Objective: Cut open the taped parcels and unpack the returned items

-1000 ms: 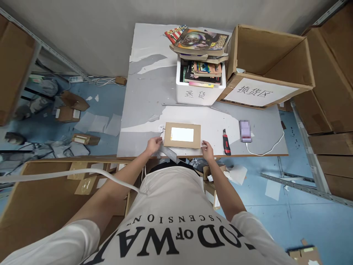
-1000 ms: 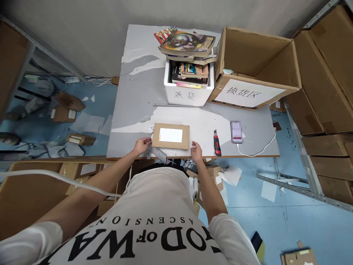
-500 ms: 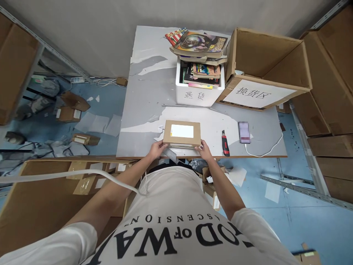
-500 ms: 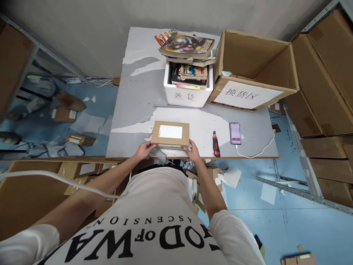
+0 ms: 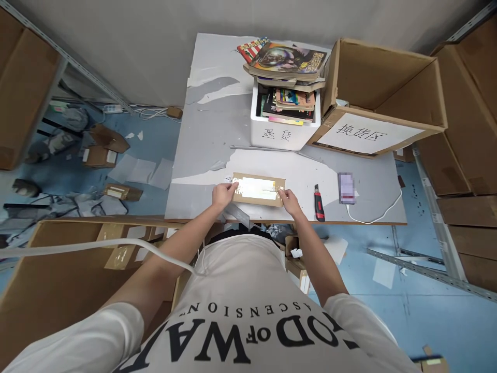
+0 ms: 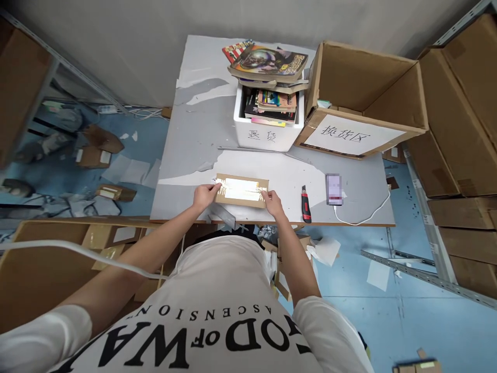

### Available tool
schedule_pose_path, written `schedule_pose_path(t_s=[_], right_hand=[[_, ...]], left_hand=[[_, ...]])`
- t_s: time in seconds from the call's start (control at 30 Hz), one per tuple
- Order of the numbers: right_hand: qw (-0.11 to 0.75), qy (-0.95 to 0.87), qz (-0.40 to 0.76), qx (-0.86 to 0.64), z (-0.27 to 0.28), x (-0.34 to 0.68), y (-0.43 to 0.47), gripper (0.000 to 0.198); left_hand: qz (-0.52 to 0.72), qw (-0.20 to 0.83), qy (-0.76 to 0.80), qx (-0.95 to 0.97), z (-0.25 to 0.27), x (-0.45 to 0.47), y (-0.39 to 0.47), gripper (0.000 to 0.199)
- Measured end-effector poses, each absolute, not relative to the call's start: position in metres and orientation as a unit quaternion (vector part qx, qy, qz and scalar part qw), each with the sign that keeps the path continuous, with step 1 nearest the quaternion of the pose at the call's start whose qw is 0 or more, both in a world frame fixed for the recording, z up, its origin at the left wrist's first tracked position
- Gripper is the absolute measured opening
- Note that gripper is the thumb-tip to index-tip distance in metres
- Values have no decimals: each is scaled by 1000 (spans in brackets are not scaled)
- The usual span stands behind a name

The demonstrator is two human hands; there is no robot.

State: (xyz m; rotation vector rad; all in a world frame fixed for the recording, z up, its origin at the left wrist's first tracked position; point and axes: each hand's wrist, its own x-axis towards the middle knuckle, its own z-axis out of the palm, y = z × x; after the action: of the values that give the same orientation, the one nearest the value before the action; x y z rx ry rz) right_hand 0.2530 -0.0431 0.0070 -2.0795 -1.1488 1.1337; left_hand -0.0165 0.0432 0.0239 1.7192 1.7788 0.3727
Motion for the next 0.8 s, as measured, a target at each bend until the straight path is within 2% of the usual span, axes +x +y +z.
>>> schedule_pose_path(t_s=[0.17, 0.27, 0.37, 0.47, 0.53, 0.6, 0.7, 0.8], right_hand=[[221, -412, 422, -777, 1, 257, -33, 46], [211, -409, 424, -780, 2, 256, -32, 46], [214, -403, 426, -781, 1, 252, -32, 48], [223, -408, 431, -774, 0, 254, -34, 50], [237, -422, 420, -767, -1, 265, -40, 50], [240, -417, 342, -808, -2, 285, -51, 49], [140, -347, 184, -909, -10, 324, -77, 54], [12, -289, 196, -937, -22, 356, -100, 65]], left_hand=[[97, 297, 682, 661, 26, -12, 51, 56], [130, 268, 653, 697, 27, -12, 38, 55], [182, 206, 514, 812, 22, -7, 17, 54], [168, 192, 334, 907, 9, 0, 1, 41], [160, 186, 289, 925, -1, 3, -2, 39], [164, 177, 283, 928, -9, 4, -3, 44], [180, 168, 279, 928, -17, 3, -2, 47], [193, 159, 277, 928, -21, 2, -3, 48]])
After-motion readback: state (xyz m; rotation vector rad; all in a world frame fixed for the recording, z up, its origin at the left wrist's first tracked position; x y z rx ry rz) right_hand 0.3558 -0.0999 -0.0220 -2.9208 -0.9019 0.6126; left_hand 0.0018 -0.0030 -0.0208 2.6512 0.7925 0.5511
